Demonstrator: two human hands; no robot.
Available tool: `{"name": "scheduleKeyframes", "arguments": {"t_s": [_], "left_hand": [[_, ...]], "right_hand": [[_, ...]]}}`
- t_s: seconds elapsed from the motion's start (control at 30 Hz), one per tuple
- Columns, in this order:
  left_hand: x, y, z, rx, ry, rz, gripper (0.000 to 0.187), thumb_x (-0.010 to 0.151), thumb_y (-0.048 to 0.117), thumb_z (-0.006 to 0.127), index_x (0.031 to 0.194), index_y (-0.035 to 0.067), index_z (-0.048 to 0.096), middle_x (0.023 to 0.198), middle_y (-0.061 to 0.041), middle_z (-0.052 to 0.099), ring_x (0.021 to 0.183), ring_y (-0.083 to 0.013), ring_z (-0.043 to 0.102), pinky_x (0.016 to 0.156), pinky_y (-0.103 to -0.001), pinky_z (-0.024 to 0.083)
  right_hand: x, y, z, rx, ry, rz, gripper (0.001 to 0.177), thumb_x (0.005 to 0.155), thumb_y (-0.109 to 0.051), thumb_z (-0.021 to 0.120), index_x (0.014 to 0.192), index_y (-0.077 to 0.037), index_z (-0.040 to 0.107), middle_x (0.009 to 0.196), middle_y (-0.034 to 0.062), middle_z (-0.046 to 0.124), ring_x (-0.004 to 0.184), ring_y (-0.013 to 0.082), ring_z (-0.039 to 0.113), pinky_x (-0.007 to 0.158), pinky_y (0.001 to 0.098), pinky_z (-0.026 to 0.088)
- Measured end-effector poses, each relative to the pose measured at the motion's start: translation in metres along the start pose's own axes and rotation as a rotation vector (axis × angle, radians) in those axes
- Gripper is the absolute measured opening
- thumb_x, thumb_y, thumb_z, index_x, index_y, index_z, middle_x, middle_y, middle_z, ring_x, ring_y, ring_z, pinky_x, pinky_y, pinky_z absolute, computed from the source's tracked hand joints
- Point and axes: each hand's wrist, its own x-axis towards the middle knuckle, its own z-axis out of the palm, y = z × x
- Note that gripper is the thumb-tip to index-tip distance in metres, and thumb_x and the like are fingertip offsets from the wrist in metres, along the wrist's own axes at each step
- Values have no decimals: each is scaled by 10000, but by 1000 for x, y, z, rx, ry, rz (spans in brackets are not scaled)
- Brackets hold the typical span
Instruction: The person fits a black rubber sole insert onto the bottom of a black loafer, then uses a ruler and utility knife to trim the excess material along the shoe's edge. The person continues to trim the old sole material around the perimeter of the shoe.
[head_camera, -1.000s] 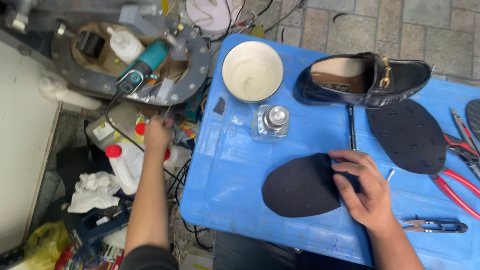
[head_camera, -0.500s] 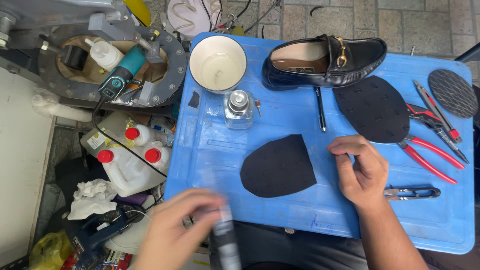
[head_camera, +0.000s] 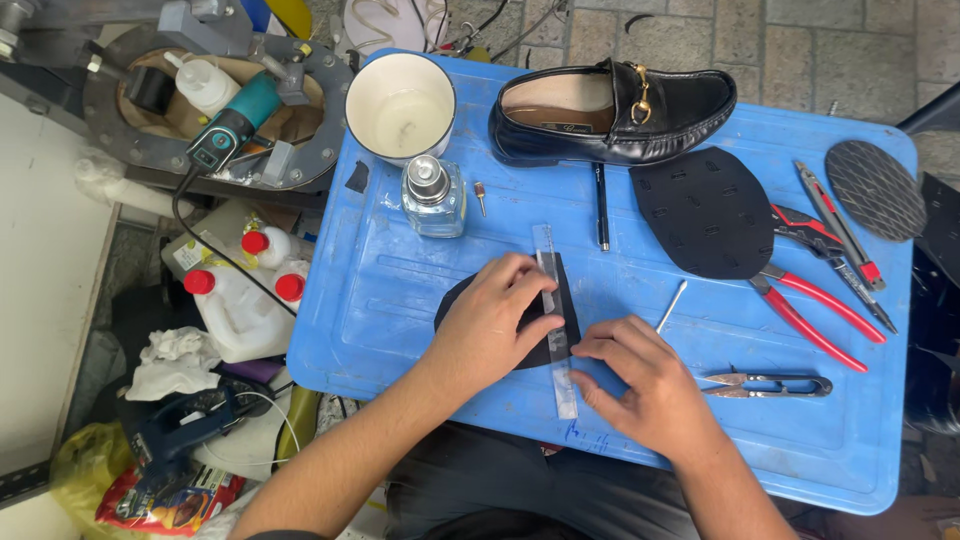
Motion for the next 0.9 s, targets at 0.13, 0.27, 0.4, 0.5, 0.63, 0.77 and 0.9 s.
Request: {"name": "scheduleKeyframes", "arguments": {"t_s": [0.13, 0.27, 0.4, 0.5, 0.63, 0.77, 0.9], "left_hand": [[-1, -8, -9, -30, 16, 107, 541, 803, 237, 830, 1255, 8, 640, 1351, -137, 596, 1260, -345, 574, 1045, -433, 503], [-1, -11, -3, 35, -32, 128, 684, 801, 307, 840, 1346, -23, 592, 1462, -141, 552, 1336, -353, 528, 1097, -460, 456], [-2, -14, 5, 61, -31, 120, 716, 821, 348, 841, 1385, -13, 587, 1505, -124, 547, 1380, -327, 527, 1106, -472, 451], [-2, -16, 7, 46, -46, 95, 728, 816, 370, 834, 1392, -2, 588, 1509, -115, 558, 1380, -309, 542, 1088, -459, 463], [0, -17, 8, 63, -45, 112, 745, 821, 392, 830, 1405, 1, 582, 1505, -114, 559, 1382, -300, 547, 1086, -452, 463], [1, -19, 11, 71, -59, 114, 750, 833, 413, 816, 1415, 6, 576, 1521, -111, 551, 1403, -286, 537, 1083, -444, 462], [1, -20, 11, 78, -69, 113, 739, 850, 417, 805, 1420, 10, 570, 1529, -110, 549, 1412, -283, 530, 1088, -447, 459]], "right_hand": [[4, -7, 1, -81, -23, -19, 351, 673, -186, 884, 951, -37, 729, 960, 97, 670, 881, 283, 646, 738, 395, 543], [4, -6, 3, -64, -20, 31, 381, 663, -182, 893, 978, -34, 740, 970, 95, 666, 883, 265, 638, 736, 381, 545], [1, -1, 3, -14, -12, 57, 390, 654, -145, 882, 1000, -31, 742, 1000, 91, 674, 920, 248, 642, 758, 366, 556], [-1, 1, 4, -13, -19, 76, 370, 658, -142, 885, 983, -36, 745, 1021, 79, 689, 928, 233, 646, 760, 353, 565], [-4, 2, 5, -29, 0, 57, 368, 661, -147, 882, 984, -31, 749, 1032, 79, 694, 927, 229, 648, 768, 358, 567], [-4, 4, 8, -42, 2, 75, 364, 653, -158, 883, 971, -36, 755, 1016, 72, 707, 918, 224, 656, 756, 356, 575], [-5, 3, 9, -51, 8, 79, 370, 658, -163, 881, 981, -33, 756, 1017, 74, 713, 922, 226, 667, 774, 361, 577]]}}
